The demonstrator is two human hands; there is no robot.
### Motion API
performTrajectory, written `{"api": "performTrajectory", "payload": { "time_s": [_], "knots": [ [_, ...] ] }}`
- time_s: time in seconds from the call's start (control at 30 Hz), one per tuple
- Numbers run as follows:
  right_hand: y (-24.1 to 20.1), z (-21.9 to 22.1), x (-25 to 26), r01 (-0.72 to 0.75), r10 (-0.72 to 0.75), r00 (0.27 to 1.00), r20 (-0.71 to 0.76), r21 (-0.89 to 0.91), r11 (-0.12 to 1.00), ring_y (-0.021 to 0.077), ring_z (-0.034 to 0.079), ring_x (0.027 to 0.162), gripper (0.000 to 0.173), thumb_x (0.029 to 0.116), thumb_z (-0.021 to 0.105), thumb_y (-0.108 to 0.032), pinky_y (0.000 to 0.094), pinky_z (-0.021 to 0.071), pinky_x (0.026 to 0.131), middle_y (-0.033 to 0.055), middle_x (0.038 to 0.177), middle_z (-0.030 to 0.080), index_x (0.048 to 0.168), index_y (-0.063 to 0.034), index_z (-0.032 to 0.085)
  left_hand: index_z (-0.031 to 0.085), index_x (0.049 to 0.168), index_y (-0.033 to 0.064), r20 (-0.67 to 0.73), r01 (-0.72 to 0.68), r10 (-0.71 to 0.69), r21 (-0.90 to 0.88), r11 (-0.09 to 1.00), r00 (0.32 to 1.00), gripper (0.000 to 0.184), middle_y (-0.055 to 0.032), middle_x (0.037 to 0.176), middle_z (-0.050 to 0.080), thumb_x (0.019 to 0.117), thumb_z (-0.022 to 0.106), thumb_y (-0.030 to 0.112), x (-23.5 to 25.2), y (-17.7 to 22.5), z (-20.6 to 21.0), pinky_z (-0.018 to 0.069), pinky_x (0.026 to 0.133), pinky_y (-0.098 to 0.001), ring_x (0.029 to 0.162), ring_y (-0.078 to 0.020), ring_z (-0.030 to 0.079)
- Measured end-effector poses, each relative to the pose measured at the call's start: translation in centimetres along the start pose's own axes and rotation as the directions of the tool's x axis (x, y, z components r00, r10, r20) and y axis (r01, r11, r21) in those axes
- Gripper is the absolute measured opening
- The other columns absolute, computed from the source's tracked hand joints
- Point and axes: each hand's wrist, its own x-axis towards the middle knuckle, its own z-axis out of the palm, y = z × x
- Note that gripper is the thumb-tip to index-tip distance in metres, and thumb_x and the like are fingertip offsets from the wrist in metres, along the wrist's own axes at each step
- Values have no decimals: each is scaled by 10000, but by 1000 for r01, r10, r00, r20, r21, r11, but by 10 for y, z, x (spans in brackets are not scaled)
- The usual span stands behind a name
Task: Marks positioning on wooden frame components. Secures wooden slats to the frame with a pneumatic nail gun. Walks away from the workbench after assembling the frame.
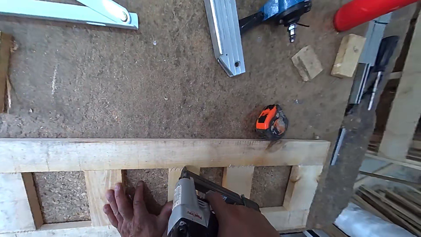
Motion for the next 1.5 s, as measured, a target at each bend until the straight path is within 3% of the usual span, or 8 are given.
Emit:
{"api": "performTrajectory", "payload": {
  "time_s": [0.43, 0.8, 0.93, 1.03, 1.13, 1.23, 1.4, 1.5],
  "knots": [
    [27, 1, -1, -14, 15, 1000, -22, 17, 1000, 388, 739, 851, 620, 889, 685, -502, 591, 562, 719, 151, 864, 743, 1389, -155, 566, 584, 1398, 137, -39, -2, 2, -2, 1000, 999, 1057, -281, 1576, 402, 779, 358, 964, -5, -7, 8, 175, 1214, -624, 1523, -457, 271],
    [31, 7, 1, 128, -107, 964, -244, 71, 989, 459, 712, 933, 606, 897, 735, -458, 655, 541, 799, 272, 966, 721, 1214, 49, 635, 689, 1315, 127, -27, 52, -53, -37, 998, 998, 1090, -286, 1471, 535, 720, 397, 993, -2, -8, 3, 276, 1152, -718, 1407, -519, 441],
    [-15, 16, -18, 179, -182, 952, -245, -35, 983, 484, 712, 934, 655, 927, 678, -510, 678, 542, 766, 269, 982, 727, 1305, 19, 602, 697, 1302, 139, -46, 28, -33, -88, 996, 998, 963, -268, 1472, 544, 836, 351, 907, -2, -11, -5, 285, 1152, -691, 1396, -521, 455],
    [-79, 24, -32, 230, -236, 959, -156, -59, 971, 446, 729, 896, 599, 932, 656, -491, 639, 559, 750, 222, 935, 743, 1333, -48, 617, 661, 1335, 63, 23, -13, 22, -324, 946, 999, 564, -213, 1456, 581, 958, 558, 470, 4, -37, -32, 363, 1124, -641, 1377, -446, 512],
    [-143, 36, -22, 226, -232, 968, -99, -74, 971, 408, 736, 864, 606, 939, 639, -534, 613, 570, 722, 176, 912, 744, 1364, -105, 588, 609, 1390, 52, 107, 9, 47, -468, 884, 993, 601, -151, 1432, 614, 985, 552, 492, 9, -105, -45, 379, 1142, -569, 1359, -318, 553],
    [-188, 42, 0, 179, -189, 978, -91, -111, 978, 371, 738, 842, 573, 929, 644, -526, 577, 574, 693, 143, 886, 737, 1340, -131, 582, 649, 1361, 86, 155, -68, 134, -371, 926, 979, 569, -191, 1280, 671, 884, 686, 395, 15, -168, -48, 507, 946, -603, 1170, -394, 634],
    [-212, 41, 22, 122, -134, 988, -74, -140, 983, 368, 733, 819, 590, 908, 675, -528, 566, 565, 674, 134, 859, 726, 1334, -131, 572, 744, 1013, 105, 86, -293, 334, -312, 904, 939, 288, -80, 890, 744, 909, 581, 319, 28, -196, -39, 576, 657, -413, 768, -243, 716],
    [-215, 40, 24, 95, -104, 992, -71, -122, 988, 367, 734, 807, 577, 896, 688, -509, 568, 564, 663, 135, 848, 726, 1320, -132, 585, 749, 1102, 119, 80, -284, 328, -336, 898, 941, 331, -65, 870, 740, 953, 547, 334, 31, -194, -41, 563, 654, -387, 749, -226, 703]
  ]
}}
